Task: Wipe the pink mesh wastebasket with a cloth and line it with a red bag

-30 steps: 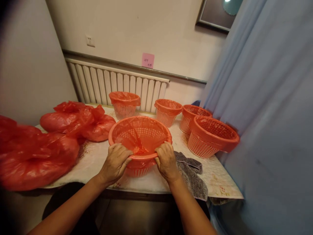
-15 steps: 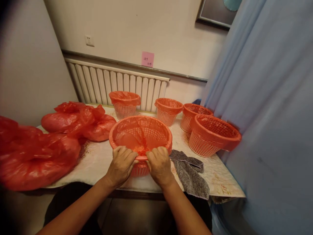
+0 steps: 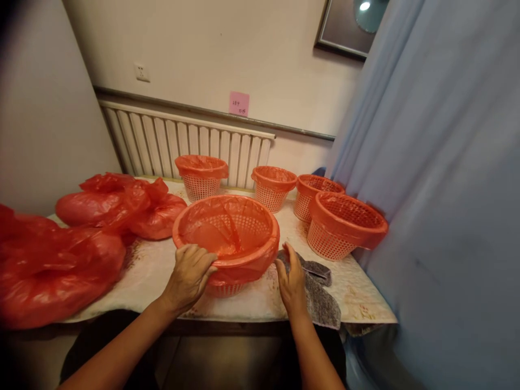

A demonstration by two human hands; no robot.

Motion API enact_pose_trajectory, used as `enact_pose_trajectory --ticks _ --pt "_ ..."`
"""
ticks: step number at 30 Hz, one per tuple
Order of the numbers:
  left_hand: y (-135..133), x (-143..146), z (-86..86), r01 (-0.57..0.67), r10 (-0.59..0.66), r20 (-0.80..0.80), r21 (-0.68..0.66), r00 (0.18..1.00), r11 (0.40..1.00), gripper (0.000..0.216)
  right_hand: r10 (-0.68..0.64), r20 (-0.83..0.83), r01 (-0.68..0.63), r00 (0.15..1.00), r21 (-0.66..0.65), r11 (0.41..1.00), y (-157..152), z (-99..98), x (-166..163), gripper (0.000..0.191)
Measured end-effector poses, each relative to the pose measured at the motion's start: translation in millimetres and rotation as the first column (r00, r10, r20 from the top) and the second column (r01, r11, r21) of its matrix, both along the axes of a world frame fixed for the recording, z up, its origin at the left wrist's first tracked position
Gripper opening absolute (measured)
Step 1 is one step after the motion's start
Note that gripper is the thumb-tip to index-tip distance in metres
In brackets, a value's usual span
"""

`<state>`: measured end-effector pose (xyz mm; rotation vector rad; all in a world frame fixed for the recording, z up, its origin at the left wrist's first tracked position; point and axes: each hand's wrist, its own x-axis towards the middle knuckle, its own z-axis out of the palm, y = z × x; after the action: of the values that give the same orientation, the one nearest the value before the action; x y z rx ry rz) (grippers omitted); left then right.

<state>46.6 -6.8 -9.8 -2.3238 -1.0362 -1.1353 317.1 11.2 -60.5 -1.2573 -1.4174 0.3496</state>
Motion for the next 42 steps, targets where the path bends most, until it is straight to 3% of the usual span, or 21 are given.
enact_pose_trajectory --ticks 2,5,9,12,15,18,20,24,26,28,30,32,35,38,42 --pt "0.2 -1.4 0.2 0.007 -0.007 -0.007 0.004 1.0 1.0 0.02 0.082 -0.352 -0.157 0.932 -0.191 0.969 -3.9 -14.6 -7.2 0.056" --pt "0.2 -2.1 1.7 0.009 -0.009 -0.014 0.014 1.0 1.0 0.021 0.177 -0.746 -0.483 0.642 -0.215 0.849 -6.8 -27.4 -23.1 0.051" --pt "0.3 -3.5 3.6 0.017 -0.017 -0.019 0.01 1.0 1.0 0.021 0.153 -0.947 -0.581 0.283 -0.042 0.813 -6.6 -25.3 -40.3 0.043" --pt "1.1 -5.1 3.7 0.02 -0.019 -0.021 0.008 1.0 1.0 0.022 0.173 -0.971 -0.595 0.166 0.042 0.803 -4.8 -20.0 -47.8 0.04" --pt "1.9 -7.1 3.5 0.027 -0.027 -0.019 0.002 0.999 1.0 0.022 0.186 -0.96 -0.596 0.21 0.025 0.802 -1.6 -21.2 -52.6 0.044" --pt "2.2 -10.2 3.0 0.041 -0.041 -0.017 -0.01 0.999 0.999 0.021 0.098 -0.902 -0.513 0.42 -0.147 0.846 4.3 -29.6 -50.5 0.043" --pt "2.2 -12.5 2.2 0.047 -0.047 -0.019 -0.015 0.999 0.999 0.02 0.026 -0.848 -0.425 0.529 -0.238 0.873 9.1 -35.1 -42.5 0.041" --pt "2.4 -15.9 0.5 0.055 -0.055 -0.02 -0.023 0.998 0.998 0.019 -0.145 -0.773 -0.122 0.617 -0.275 0.954 9.4 -27.4 -18.3 0.03" --pt "2.4 -16.2 0.5 0.062 -0.062 -0.018 -0.025 0.998 0.998 0.019 -0.208 -0.654 0.122 0.727 -0.175 0.977 0.5 -9.6 -12.7 0.021" --pt "2.4 -15.8 1.2 0.069 -0.07 -0.022 -0.025 0.997 0.997 0.019 -0.229 -0.34 0.28 0.912 0.109 0.954 -12.7 14.8 -17.6 0.013" --pt "2.4 -15.4 2.3 0.072 -0.072 -0.03 -0.022 0.997 0.997 0.02 -0.113 0.054 0.086 0.992 0.362 0.928 -25.0 39.7 -31.8 0.012" --pt "2.2 -15.7 3.2 0.069 -0.069 -0.037 -0.022 0.997 0.997 0.02 -0.004 0.377 -0.181 0.926 0.454 0.872 -31.9 59.3 -49.7 0.019" --pt "2.0 -18.0 4.2 0.07 -0.071 -0.033 -0.026 0.997 0.997 0.02 0.061 0.693 -0.42 0.718 0.362 0.832 -29.0 71.9 -68.9 0.021" --pt "3.2 -21.8 4.7 0.091 -0.091 -0.011 -0.026 0.996 0.996 0.022 0.0 0.818 -0.449 0.575 0.315 0.836 -14.6 67.7 -68.0 0.029" --pt "11.2 -28.0 4.9 0.121 -0.121 -0.007 -0.049 0.993 0.991 0.027 -0.017 0.829 -0.439 0.558 0.313 0.843 6.2 56.5 -44.2 0.046"
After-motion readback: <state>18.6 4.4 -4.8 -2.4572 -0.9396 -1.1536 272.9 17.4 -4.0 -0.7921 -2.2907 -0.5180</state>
